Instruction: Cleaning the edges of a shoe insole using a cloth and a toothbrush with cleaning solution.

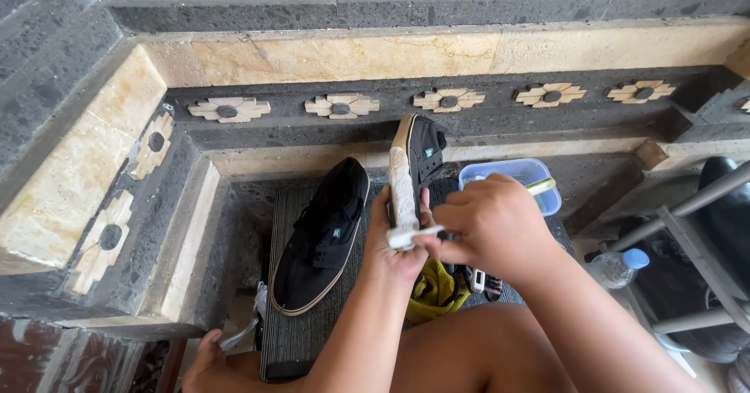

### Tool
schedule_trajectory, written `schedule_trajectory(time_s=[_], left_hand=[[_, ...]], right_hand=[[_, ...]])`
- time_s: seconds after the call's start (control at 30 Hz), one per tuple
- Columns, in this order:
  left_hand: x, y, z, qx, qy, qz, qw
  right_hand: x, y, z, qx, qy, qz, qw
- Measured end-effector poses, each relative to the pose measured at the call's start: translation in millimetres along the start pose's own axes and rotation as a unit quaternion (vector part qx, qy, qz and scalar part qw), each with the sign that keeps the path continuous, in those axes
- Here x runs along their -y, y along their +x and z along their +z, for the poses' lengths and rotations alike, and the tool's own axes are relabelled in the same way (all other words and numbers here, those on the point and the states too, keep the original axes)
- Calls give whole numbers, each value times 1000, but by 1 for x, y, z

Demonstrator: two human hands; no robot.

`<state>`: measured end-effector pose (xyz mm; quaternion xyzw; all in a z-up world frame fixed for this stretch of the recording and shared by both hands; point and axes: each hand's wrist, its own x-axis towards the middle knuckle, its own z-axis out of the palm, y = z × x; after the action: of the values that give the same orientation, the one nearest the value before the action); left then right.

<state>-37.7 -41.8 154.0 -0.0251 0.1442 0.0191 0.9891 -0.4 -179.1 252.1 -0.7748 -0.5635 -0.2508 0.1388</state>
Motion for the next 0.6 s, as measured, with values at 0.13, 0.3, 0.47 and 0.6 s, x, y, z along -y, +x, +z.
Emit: schedule_trajectory(time_s=[0.13, 0.3, 0.47, 0.6], left_hand=[[-5, 18, -15, 0, -11, 14, 1000], [-7, 15, -21, 30, -18, -26, 999], [-6, 13, -14, -7, -2, 16, 1000], [7, -2, -2, -15, -6, 24, 1000]], right_hand=[[-6, -6, -3, 6, 2, -12, 1000], [2, -5, 3, 26, 25, 38, 999], [-1, -12, 4, 20, 34, 34, 999], [5, -7, 1, 8, 40, 49, 998]])
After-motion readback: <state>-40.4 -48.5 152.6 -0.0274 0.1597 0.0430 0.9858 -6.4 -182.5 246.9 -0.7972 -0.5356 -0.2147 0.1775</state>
